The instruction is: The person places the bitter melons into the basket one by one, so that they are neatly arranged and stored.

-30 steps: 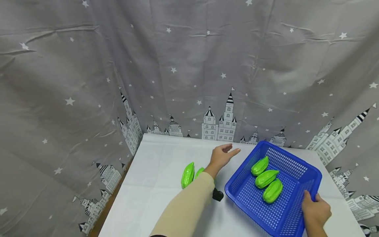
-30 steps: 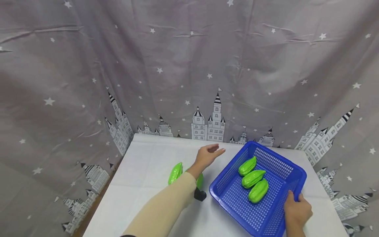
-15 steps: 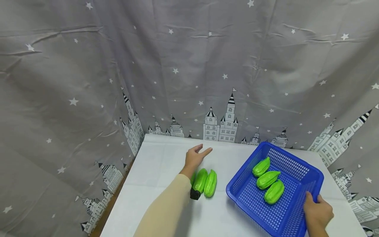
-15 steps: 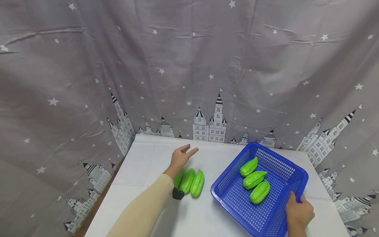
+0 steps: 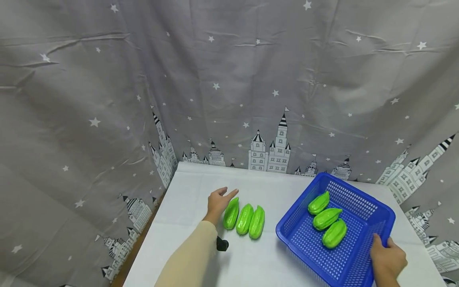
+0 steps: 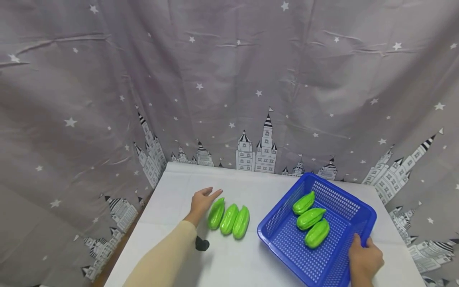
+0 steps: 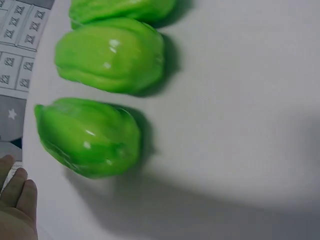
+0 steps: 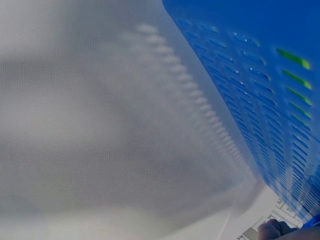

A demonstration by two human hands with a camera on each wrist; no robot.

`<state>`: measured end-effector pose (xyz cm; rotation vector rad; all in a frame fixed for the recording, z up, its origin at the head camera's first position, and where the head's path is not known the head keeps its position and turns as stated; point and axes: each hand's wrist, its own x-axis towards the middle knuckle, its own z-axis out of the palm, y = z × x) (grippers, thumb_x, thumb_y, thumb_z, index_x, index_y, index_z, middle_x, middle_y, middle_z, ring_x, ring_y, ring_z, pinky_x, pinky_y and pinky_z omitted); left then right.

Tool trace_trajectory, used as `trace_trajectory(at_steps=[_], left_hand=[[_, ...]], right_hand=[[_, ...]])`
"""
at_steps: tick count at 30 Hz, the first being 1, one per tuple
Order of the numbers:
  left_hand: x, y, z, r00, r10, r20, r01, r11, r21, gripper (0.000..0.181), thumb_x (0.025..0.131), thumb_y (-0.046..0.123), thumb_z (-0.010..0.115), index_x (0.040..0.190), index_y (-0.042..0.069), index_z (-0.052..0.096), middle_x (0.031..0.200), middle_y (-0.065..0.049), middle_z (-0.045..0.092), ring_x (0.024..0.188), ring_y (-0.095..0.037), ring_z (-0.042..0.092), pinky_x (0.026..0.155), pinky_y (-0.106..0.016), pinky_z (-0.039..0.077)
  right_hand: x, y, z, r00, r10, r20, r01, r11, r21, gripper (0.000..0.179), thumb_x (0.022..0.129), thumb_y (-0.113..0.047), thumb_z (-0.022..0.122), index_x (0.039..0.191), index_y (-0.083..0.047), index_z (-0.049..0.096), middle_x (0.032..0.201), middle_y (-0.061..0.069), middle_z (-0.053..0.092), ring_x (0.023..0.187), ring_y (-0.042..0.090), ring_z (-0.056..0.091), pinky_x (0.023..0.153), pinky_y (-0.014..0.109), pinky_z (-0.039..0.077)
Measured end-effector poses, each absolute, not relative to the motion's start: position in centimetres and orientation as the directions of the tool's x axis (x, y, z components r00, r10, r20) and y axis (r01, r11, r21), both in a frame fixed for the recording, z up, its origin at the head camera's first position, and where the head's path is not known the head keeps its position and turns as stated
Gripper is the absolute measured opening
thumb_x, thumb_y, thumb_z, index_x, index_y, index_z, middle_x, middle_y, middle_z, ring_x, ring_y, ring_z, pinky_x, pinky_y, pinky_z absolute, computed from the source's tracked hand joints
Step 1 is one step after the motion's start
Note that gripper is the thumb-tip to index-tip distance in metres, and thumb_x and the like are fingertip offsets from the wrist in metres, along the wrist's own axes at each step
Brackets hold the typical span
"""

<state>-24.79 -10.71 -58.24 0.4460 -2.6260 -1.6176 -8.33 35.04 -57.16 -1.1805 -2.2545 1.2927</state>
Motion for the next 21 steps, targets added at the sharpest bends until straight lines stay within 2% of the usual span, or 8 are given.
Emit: trace_trajectory(at_steps=[10,18,21], left_hand=[[-23.2,-11.7,-60.4,-0.951,-0.272,-0.144,-0.258,0.449,0.855,0.068,0.084,0.046,0.081,0.129,-0.002,0.066,0.128,-0.020,0.065,0.122,-0.036,0.059,0.101,-0.048,0.048],[-22.2,-11.9,-60.7,-0.947,-0.277,-0.162,-0.282,0.481,0.830,0.062,0.085,0.043,0.081,0.125,-0.002,0.068,0.122,-0.019,0.068,0.118,-0.037,0.061,0.099,-0.048,0.049],[-21.9,-12.0,-61.2,-0.948,-0.272,-0.167,-0.285,0.487,0.826,0.063,0.085,0.045,0.080,0.126,-0.002,0.067,0.122,-0.019,0.068,0.118,-0.037,0.061,0.099,-0.048,0.049]], right_hand=[[-8.3,35.0,-57.3,-0.630,0.764,-0.139,0.511,0.274,-0.815,0.059,0.102,-0.033,0.050,0.141,0.010,0.043,0.133,0.037,0.044,0.124,0.058,0.044,0.111,0.059,0.030],[-8.4,35.0,-57.2,-0.620,0.771,-0.147,0.514,0.258,-0.818,0.062,0.102,-0.034,0.050,0.145,0.009,0.036,0.140,0.036,0.038,0.131,0.056,0.038,0.114,0.055,0.025],[-8.4,35.1,-57.3,-0.627,0.763,-0.158,0.513,0.252,-0.821,0.062,0.103,-0.033,0.049,0.145,0.010,0.035,0.140,0.036,0.038,0.130,0.056,0.039,0.113,0.056,0.027]])
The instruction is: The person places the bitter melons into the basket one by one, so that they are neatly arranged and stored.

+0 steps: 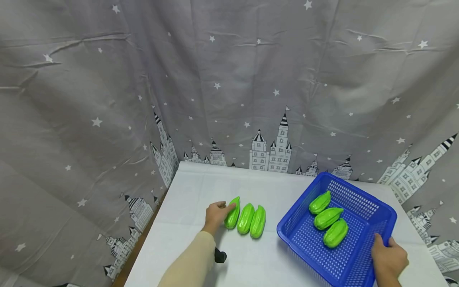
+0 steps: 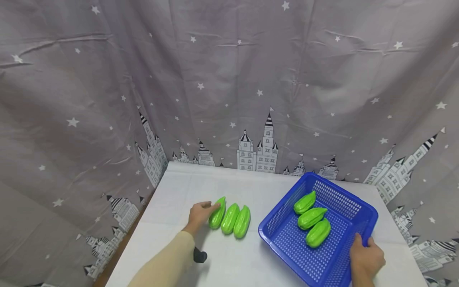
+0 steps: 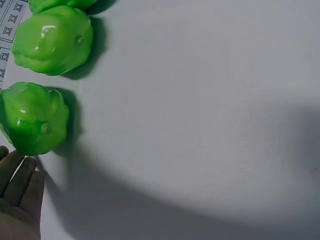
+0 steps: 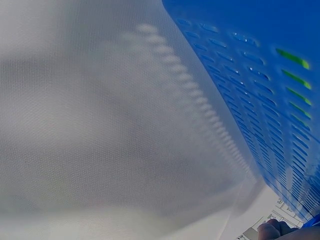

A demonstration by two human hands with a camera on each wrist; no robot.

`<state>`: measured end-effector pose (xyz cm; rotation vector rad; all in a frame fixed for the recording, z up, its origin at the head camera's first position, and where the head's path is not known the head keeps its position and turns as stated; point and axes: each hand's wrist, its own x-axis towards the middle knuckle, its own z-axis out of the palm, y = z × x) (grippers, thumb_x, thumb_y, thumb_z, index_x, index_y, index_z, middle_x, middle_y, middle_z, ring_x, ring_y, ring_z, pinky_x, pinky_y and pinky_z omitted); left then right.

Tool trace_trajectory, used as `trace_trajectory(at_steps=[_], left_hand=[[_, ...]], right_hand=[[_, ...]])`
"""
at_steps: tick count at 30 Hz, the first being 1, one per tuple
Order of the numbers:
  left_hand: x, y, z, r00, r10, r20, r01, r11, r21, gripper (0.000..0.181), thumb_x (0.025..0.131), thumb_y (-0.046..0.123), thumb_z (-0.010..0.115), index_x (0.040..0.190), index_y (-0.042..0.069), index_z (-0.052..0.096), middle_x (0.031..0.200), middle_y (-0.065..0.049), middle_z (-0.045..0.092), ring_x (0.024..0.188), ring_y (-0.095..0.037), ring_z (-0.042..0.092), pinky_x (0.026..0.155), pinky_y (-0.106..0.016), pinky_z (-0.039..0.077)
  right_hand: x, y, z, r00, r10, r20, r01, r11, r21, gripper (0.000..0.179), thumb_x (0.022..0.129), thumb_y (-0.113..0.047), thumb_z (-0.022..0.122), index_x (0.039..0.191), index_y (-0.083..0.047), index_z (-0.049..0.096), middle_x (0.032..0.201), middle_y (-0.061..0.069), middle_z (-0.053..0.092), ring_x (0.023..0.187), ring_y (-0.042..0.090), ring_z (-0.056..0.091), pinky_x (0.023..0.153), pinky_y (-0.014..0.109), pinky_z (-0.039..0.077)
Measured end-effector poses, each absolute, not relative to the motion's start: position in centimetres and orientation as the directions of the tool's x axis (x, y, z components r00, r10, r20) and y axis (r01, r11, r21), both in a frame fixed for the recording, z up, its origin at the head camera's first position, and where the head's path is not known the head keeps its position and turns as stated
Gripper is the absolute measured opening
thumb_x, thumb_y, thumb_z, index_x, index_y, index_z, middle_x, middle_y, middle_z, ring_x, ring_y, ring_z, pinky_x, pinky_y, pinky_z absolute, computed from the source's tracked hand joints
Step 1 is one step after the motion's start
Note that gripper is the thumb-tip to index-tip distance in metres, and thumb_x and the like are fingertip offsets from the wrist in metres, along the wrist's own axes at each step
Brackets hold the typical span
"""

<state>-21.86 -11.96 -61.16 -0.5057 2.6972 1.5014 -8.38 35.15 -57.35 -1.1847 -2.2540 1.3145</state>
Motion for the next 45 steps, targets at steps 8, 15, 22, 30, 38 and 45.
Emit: trace_trajectory(at_steps=[8,15,22,30,38,45], left_hand=[[-21.3,-11.2,-62.2,-0.966,-0.232,-0.110,-0.216,0.505,0.836,0.067,0.083,0.048,0.081,0.125,-0.002,0.068,0.119,-0.017,0.070,0.116,-0.035,0.063,0.096,-0.048,0.051],[-20.8,-10.4,-62.2,-0.967,-0.248,-0.062,-0.198,0.573,0.796,0.066,0.081,0.050,0.082,0.122,0.000,0.071,0.117,-0.016,0.071,0.114,-0.035,0.064,0.093,-0.049,0.052],[-19.9,-10.5,-62.0,-0.968,-0.245,-0.060,-0.210,0.653,0.728,0.059,0.080,0.046,0.083,0.118,0.002,0.074,0.110,-0.013,0.073,0.103,-0.033,0.068,0.082,-0.049,0.055],[-19.9,-10.6,-62.1,-0.974,-0.223,-0.037,-0.180,0.662,0.728,0.052,0.080,0.037,0.085,0.114,-0.001,0.074,0.102,-0.014,0.074,0.098,-0.033,0.069,0.081,-0.048,0.056],[-20.4,-11.6,-62.1,-0.967,-0.251,-0.047,-0.204,0.647,0.735,0.055,0.082,0.035,0.083,0.116,-0.006,0.071,0.106,-0.017,0.073,0.104,-0.035,0.067,0.088,-0.050,0.054],[-21.5,-11.6,-61.6,-0.966,-0.254,-0.042,-0.198,0.631,0.750,0.054,0.082,0.036,0.083,0.114,-0.006,0.072,0.104,-0.016,0.073,0.098,-0.032,0.069,0.084,-0.047,0.055]], right_hand=[[-8.1,35.7,-57.7,-0.618,0.764,-0.184,0.536,0.238,-0.810,0.062,0.103,-0.033,0.049,0.144,0.011,0.035,0.137,0.038,0.041,0.126,0.056,0.044,0.109,0.059,0.032],[-7.7,35.7,-57.5,-0.607,0.774,-0.179,0.535,0.232,-0.812,0.062,0.103,-0.033,0.048,0.144,0.011,0.035,0.136,0.038,0.042,0.126,0.057,0.044,0.109,0.059,0.032],[-7.7,35.4,-57.6,-0.596,0.786,-0.161,0.519,0.224,-0.825,0.062,0.103,-0.031,0.050,0.144,0.012,0.033,0.139,0.037,0.037,0.130,0.057,0.038,0.113,0.056,0.025],[-8.0,35.1,-57.6,-0.611,0.781,-0.131,0.504,0.256,-0.825,0.059,0.103,-0.030,0.050,0.142,0.014,0.038,0.133,0.040,0.044,0.123,0.058,0.046,0.108,0.060,0.033],[-8.7,34.7,-57.8,-0.628,0.773,-0.092,0.494,0.305,-0.814,0.057,0.103,-0.028,0.050,0.140,0.015,0.040,0.130,0.041,0.045,0.122,0.058,0.047,0.107,0.061,0.034],[-8.9,34.6,-57.5,-0.635,0.766,-0.103,0.494,0.300,-0.816,0.059,0.104,-0.031,0.049,0.142,0.014,0.039,0.129,0.041,0.047,0.120,0.058,0.049,0.103,0.062,0.037]])
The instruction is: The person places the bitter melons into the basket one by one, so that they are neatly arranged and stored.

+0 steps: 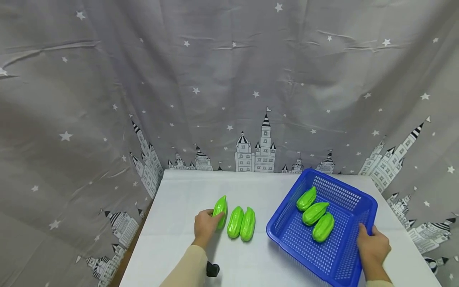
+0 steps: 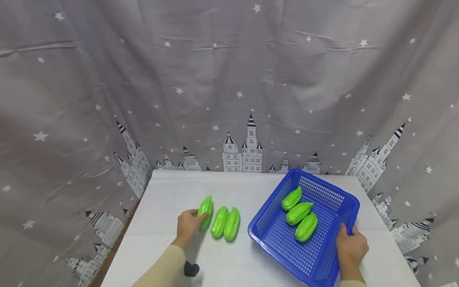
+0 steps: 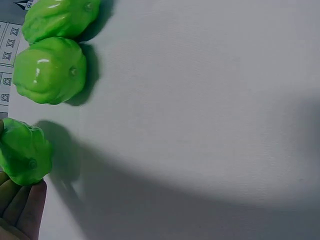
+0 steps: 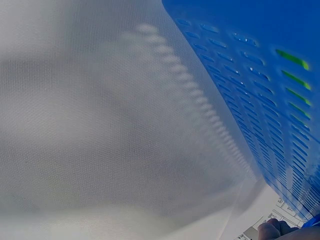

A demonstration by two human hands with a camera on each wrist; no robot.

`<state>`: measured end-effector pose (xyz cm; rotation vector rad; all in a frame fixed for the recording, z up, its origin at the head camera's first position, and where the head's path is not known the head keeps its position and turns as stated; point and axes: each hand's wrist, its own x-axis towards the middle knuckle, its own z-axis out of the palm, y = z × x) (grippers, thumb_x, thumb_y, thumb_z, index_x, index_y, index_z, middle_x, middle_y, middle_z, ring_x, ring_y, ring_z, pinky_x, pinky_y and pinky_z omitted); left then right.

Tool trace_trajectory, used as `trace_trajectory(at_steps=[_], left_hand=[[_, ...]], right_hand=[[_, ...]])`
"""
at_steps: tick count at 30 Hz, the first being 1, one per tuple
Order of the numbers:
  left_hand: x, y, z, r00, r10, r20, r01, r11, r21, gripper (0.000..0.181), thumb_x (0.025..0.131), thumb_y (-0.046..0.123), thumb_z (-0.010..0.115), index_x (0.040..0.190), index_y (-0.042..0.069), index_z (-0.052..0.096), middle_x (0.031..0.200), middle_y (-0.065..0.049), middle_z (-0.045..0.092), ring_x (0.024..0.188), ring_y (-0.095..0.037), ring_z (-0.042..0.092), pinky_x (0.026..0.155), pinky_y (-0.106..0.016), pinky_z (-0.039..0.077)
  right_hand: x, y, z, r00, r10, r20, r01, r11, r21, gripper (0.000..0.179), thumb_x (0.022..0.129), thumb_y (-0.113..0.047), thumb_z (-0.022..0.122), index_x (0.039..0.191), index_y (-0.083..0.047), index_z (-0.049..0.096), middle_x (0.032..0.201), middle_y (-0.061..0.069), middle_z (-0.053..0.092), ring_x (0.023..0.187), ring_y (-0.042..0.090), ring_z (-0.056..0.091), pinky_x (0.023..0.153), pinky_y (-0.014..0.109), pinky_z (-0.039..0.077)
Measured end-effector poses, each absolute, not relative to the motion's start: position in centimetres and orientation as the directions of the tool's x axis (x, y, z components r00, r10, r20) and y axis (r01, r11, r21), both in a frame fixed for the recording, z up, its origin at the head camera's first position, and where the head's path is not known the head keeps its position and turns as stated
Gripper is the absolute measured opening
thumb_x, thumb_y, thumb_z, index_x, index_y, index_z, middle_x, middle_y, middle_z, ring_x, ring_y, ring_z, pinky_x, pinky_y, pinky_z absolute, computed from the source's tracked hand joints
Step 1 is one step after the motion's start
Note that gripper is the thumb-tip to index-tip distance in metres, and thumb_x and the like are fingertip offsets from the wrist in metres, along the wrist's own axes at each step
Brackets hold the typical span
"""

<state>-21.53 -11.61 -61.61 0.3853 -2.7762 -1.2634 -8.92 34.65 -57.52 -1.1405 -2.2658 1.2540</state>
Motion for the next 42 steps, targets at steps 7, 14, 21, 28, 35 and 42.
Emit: trace_trajectory(at_steps=[7,14,21,28,35,42], left_hand=[[-22.07,-11.30,-60.88,-0.969,-0.245,-0.036,-0.188,0.630,0.753,0.053,0.084,0.035,0.082,0.116,-0.006,0.072,0.107,-0.017,0.073,0.099,-0.031,0.069,0.083,-0.046,0.056],[-22.03,-11.58,-61.00,-0.963,-0.260,-0.064,-0.220,0.631,0.744,0.054,0.085,0.037,0.081,0.118,-0.005,0.071,0.110,-0.017,0.072,0.102,-0.031,0.067,0.085,-0.046,0.055],[-22.01,-11.65,-61.00,-0.968,-0.246,-0.057,-0.205,0.636,0.744,0.055,0.085,0.038,0.081,0.117,-0.006,0.071,0.109,-0.018,0.072,0.100,-0.031,0.068,0.084,-0.045,0.055],[-21.99,-11.45,-60.80,-0.968,-0.244,-0.062,-0.208,0.639,0.740,0.056,0.085,0.039,0.080,0.118,-0.006,0.070,0.111,-0.019,0.072,0.103,-0.033,0.067,0.085,-0.046,0.055],[-22.06,-11.52,-61.00,-0.966,-0.248,-0.073,-0.218,0.630,0.745,0.055,0.085,0.038,0.080,0.118,-0.006,0.070,0.111,-0.018,0.072,0.102,-0.032,0.067,0.085,-0.046,0.055],[-21.95,-11.50,-60.96,-0.969,-0.238,-0.065,-0.206,0.633,0.746,0.055,0.086,0.036,0.081,0.118,-0.007,0.070,0.110,-0.018,0.072,0.101,-0.032,0.068,0.085,-0.046,0.055]], right_hand=[[-9.00,34.62,-57.49,-0.627,0.772,-0.104,0.495,0.292,-0.818,0.058,0.105,-0.029,0.049,0.142,0.014,0.039,0.129,0.042,0.048,0.118,0.058,0.051,0.100,0.062,0.041],[-9.34,34.59,-57.76,-0.634,0.767,-0.100,0.489,0.297,-0.820,0.058,0.104,-0.031,0.049,0.143,0.012,0.039,0.130,0.040,0.049,0.119,0.057,0.051,0.103,0.061,0.039],[-9.20,34.44,-57.42,-0.630,0.770,-0.099,0.489,0.295,-0.821,0.060,0.104,-0.030,0.050,0.143,0.013,0.036,0.134,0.040,0.043,0.125,0.058,0.044,0.107,0.061,0.033],[-9.00,34.40,-57.23,-0.628,0.772,-0.101,0.492,0.293,-0.820,0.058,0.104,-0.029,0.048,0.143,0.013,0.037,0.132,0.040,0.046,0.122,0.057,0.048,0.104,0.061,0.038],[-8.94,34.42,-57.17,-0.628,0.771,-0.110,0.497,0.288,-0.818,0.059,0.104,-0.030,0.049,0.143,0.012,0.036,0.132,0.040,0.045,0.122,0.057,0.047,0.104,0.061,0.038],[-8.90,34.62,-57.31,-0.635,0.765,-0.107,0.494,0.296,-0.818,0.059,0.104,-0.031,0.049,0.143,0.012,0.037,0.132,0.040,0.045,0.124,0.058,0.045,0.107,0.061,0.034]])
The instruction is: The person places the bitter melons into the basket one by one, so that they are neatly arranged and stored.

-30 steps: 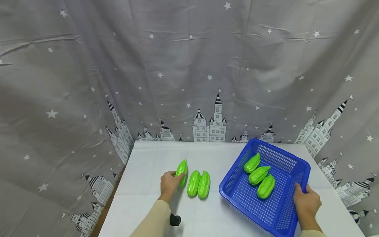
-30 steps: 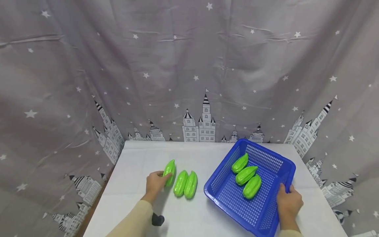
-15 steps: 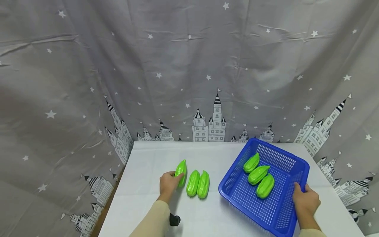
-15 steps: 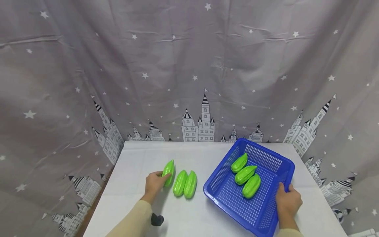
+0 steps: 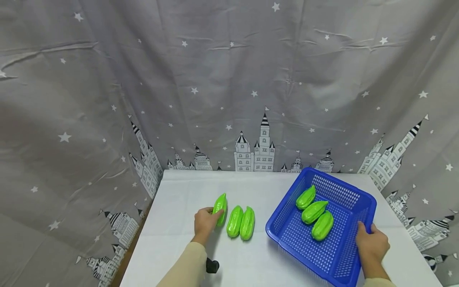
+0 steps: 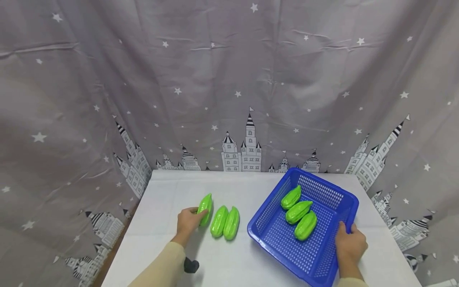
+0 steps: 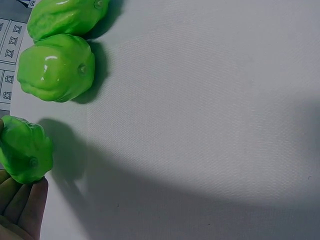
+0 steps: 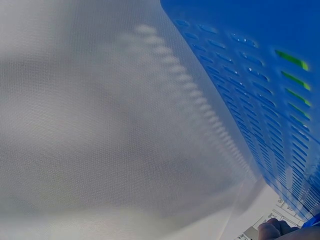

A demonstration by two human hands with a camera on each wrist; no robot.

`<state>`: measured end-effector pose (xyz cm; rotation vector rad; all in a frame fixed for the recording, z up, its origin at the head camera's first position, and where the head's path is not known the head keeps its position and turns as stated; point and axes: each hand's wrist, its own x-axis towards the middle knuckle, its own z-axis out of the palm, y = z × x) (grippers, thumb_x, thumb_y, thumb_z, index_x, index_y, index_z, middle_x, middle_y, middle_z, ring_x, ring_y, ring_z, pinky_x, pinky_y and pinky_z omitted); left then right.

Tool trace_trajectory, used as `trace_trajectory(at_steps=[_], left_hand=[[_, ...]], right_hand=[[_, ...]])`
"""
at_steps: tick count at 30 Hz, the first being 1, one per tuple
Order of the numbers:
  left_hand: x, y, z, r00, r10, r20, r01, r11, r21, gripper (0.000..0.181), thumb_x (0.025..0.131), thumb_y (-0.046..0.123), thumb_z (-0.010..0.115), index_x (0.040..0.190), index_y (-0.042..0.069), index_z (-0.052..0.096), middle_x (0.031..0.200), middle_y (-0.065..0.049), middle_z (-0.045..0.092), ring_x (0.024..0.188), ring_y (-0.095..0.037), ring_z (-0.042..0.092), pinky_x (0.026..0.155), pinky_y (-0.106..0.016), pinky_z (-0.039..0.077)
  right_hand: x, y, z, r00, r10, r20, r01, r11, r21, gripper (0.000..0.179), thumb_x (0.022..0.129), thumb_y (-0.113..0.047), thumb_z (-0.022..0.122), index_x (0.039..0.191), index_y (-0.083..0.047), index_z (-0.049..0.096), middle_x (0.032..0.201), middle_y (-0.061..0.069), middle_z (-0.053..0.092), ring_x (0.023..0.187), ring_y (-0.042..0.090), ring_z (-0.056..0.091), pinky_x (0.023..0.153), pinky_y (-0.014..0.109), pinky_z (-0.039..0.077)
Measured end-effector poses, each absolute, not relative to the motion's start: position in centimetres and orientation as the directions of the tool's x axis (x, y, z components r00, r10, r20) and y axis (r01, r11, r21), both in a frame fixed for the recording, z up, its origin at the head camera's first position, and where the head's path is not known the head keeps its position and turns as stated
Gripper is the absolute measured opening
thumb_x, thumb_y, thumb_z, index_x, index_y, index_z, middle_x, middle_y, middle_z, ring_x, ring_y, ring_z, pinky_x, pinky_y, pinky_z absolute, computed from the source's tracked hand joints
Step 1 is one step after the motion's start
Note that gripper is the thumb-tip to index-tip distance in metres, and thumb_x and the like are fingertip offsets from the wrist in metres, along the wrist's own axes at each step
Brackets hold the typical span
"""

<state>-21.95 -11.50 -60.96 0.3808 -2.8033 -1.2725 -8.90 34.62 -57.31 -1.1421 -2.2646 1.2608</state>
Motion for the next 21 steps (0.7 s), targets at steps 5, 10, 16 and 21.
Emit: trace_trajectory(at_steps=[5,10,16,21], left_hand=[[-22.0,-11.6,-60.9,-0.968,-0.242,-0.067,-0.209,0.628,0.750,0.055,0.085,0.036,0.081,0.118,-0.007,0.070,0.110,-0.018,0.072,0.103,-0.033,0.068,0.087,-0.047,0.055],[-22.2,-11.4,-60.3,-0.969,-0.237,-0.068,-0.204,0.618,0.759,0.055,0.086,0.037,0.080,0.118,-0.007,0.070,0.109,-0.018,0.072,0.100,-0.030,0.068,0.086,-0.045,0.055],[-22.8,-11.0,-59.3,-0.973,-0.216,-0.077,-0.196,0.611,0.767,0.053,0.086,0.038,0.080,0.116,-0.005,0.072,0.105,-0.014,0.073,0.092,-0.024,0.068,0.080,-0.041,0.057],[-23.5,-10.1,-58.0,-0.980,-0.180,-0.080,-0.176,0.616,0.768,0.054,0.085,0.040,0.080,0.114,-0.005,0.073,0.107,-0.015,0.073,0.096,-0.026,0.068,0.082,-0.041,0.056]], right_hand=[[-8.9,34.6,-57.4,-0.636,0.764,-0.106,0.490,0.294,-0.821,0.060,0.104,-0.032,0.049,0.144,0.011,0.036,0.135,0.039,0.042,0.127,0.058,0.042,0.109,0.061,0.031],[-9.0,34.6,-57.4,-0.636,0.765,-0.102,0.487,0.295,-0.822,0.059,0.104,-0.031,0.049,0.144,0.011,0.037,0.135,0.039,0.043,0.127,0.058,0.043,0.108,0.061,0.032],[-8.9,34.6,-57.4,-0.635,0.765,-0.105,0.487,0.291,-0.824,0.060,0.104,-0.031,0.049,0.144,0.011,0.037,0.136,0.039,0.042,0.128,0.058,0.041,0.110,0.060,0.030],[-9.0,34.8,-57.5,-0.627,0.774,-0.089,0.481,0.295,-0.825,0.059,0.103,-0.031,0.050,0.143,0.011,0.039,0.137,0.038,0.041,0.130,0.057,0.039,0.113,0.057,0.027]])
